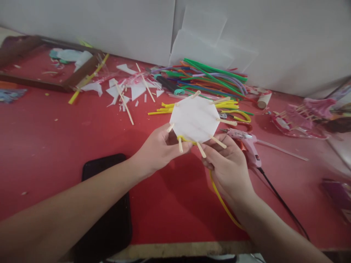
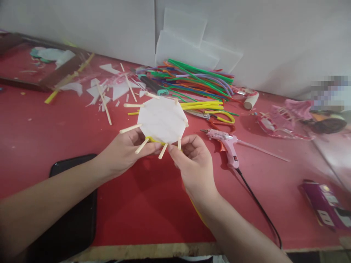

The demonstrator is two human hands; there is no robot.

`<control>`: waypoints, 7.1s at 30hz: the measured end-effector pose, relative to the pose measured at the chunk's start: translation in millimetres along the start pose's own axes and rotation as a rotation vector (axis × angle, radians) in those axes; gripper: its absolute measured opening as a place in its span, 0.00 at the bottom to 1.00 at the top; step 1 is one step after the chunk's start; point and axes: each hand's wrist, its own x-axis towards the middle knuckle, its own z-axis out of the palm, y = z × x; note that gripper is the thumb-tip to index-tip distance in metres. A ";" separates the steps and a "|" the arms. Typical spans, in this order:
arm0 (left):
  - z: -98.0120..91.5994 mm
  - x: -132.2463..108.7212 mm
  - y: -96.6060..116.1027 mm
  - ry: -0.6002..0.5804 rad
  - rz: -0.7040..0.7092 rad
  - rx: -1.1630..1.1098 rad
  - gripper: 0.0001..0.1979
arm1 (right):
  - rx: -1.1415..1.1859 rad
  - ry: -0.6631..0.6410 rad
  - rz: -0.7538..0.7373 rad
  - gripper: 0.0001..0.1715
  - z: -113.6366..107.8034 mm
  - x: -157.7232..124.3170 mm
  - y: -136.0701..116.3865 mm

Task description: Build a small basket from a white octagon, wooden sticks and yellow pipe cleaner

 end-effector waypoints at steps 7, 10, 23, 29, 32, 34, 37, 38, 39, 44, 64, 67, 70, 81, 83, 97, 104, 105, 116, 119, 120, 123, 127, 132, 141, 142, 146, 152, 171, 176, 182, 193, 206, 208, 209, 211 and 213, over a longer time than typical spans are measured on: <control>0.1 0.4 2.6 0.012 -0.004 0.056 0.13 | -0.030 0.017 0.013 0.16 0.0 0.5 0.9; 0.9 0.8 4.5 -0.019 -0.051 -0.004 0.13 | -0.027 0.026 0.008 0.17 0.9 0.7 -0.2; 1.2 1.7 1.4 0.020 -0.099 -0.130 0.17 | -0.133 -0.037 0.013 0.17 -5.7 4.2 1.5; -1.1 5.2 -5.3 0.112 -0.088 -0.236 0.18 | -0.377 -0.174 0.021 0.18 -18.7 9.1 -8.1; -1.8 6.7 -7.0 0.150 -0.079 -0.273 0.15 | -0.314 -0.188 0.111 0.17 -22.5 10.4 -15.4; -1.4 6.8 -6.5 0.169 -0.080 -0.276 0.15 | -0.249 -0.208 0.202 0.16 -23.4 10.3 -20.9; 0.5 5.6 -3.3 0.203 -0.064 -0.209 0.15 | -0.139 -0.209 0.295 0.13 -23.1 9.0 -29.7; 1.2 5.2 -2.1 0.212 -0.048 -0.173 0.16 | -0.101 -0.218 0.321 0.12 -22.8 8.6 -32.5; 1.8 4.8 -0.9 0.216 -0.032 -0.138 0.16 | -0.064 -0.234 0.348 0.11 -22.6 8.3 -35.2; 1.1 5.0 0.8 0.232 0.026 -0.028 0.17 | 0.056 -0.378 0.439 0.12 -21.6 8.0 -46.0; 1.0 1.8 2.7 0.281 0.111 0.262 0.16 | -1.022 -0.159 -0.942 0.08 -6.3 -22.0 -19.9; 1.8 3.6 -0.5 0.175 -0.032 -0.045 0.15 | -1.012 -0.213 -0.976 0.09 -5.6 -16.8 -10.4; 2.8 5.4 -3.2 0.102 -0.136 -0.280 0.14 | -0.961 -0.200 -0.799 0.10 -6.4 -11.0 -4.4; 4.4 1.4 -2.0 0.119 -0.043 -0.172 0.15 | -0.102 -0.215 0.112 0.13 -5.4 1.7 -2.6; 4.3 1.0 -2.1 0.105 -0.031 -0.165 0.15 | -0.050 -0.179 0.162 0.14 -2.5 2.6 -2.7; 6.6 -2.0 -3.3 0.119 0.083 -0.033 0.16 | 0.134 -0.258 0.506 0.30 3.3 7.5 -8.8; 6.5 -3.2 2.0 0.141 0.067 0.034 0.14 | 0.144 -0.288 0.476 0.26 5.4 7.0 -4.6; 6.4 -3.1 2.7 0.154 0.059 0.052 0.12 | 0.140 -0.282 0.460 0.25 4.9 7.0 -3.7; 5.1 -1.8 -1.9 0.109 0.070 -0.039 0.17 | 0.026 -0.169 0.346 0.24 2.4 11.8 -9.0; 5.1 -0.9 -3.0 0.100 0.072 -0.079 0.19 | 0.049 -0.180 0.386 0.25 2.8 12.3 -9.6; 5.4 -0.8 -2.7 0.103 0.073 -0.080 0.18 | 0.060 -0.190 0.407 0.25 2.6 12.6 -9.1; 6.5 -0.9 -0.1 0.117 0.076 -0.047 0.15 | 0.094 -0.210 0.471 0.26 2.0 14.3 -7.3; 6.1 -0.7 3.0 0.135 0.077 0.037 0.10 | 0.110 -0.213 0.537 0.28 2.7 16.3 -7.2; 4.1 0.4 0.9 0.136 0.045 0.041 0.11 | 0.098 -0.192 0.554 0.30 2.9 17.5 -5.8; 3.5 2.4 -1.4 0.085 -0.111 -0.175 0.14 | -0.205 -0.172 0.256 0.19 -2.0 16.0 -9.2; 3.2 2.5 -1.6 0.086 -0.139 -0.210 0.15 | -0.300 -0.137 0.135 0.17 -2.5 13.7 -10.0; 1.0 2.5 -2.1 0.065 -0.208 -0.324 0.15 | -0.638 -0.025 -0.328 0.06 -4.0 3.5 -8.9; -0.3 2.5 -1.1 0.080 -0.244 -0.377 0.11 | -0.740 -0.070 -0.512 0.09 -5.9 3.2 -5.1; -2.7 1.7 -5.1 -0.023 -0.251 -0.485 0.14 | -0.908 -0.014 -0.811 0.06 -10.6 6.0 -8.1; -4.5 1.6 -8.7 -0.052 -0.236 -0.385 0.12 | -0.922 -0.029 -0.842 0.06 -9.1 3.5 -8.7; -1.7 2.6 -7.9 -0.053 -0.247 -0.413 0.12 | -0.930 -0.034 -0.883 0.06 -9.4 4.3 -8.2; -0.6 1.2 -7.0 -0.120 -0.114 -0.284 0.17 | -0.962 -0.029 -0.853 0.06 -9.5 3.7 -6.1; -2.9 1.7 -9.4 -0.104 -0.138 -0.225 0.16 | -0.932 -0.022 -0.860 0.05 -8.3 2.8 -5.7; -3.0 2.2 -10.0 -0.098 -0.160 -0.270 0.16 | -0.933 -0.037 -0.859 0.05 -8.1 2.5 -5.5; -3.1 2.4 -10.5 -0.093 -0.169 -0.289 0.16 | -0.935 -0.045 -0.861 0.05 -8.1 2.4 -5.5; -3.1 2.8 -11.3 -0.086 -0.176 -0.299 0.16 | -0.940 -0.059 -0.869 0.06 -8.1 2.3 -5.5; -3.0 2.8 -11.3 -0.086 -0.175 -0.284 0.16 | -0.946 -0.066 -0.879 0.06 -8.4 2.5 -5.6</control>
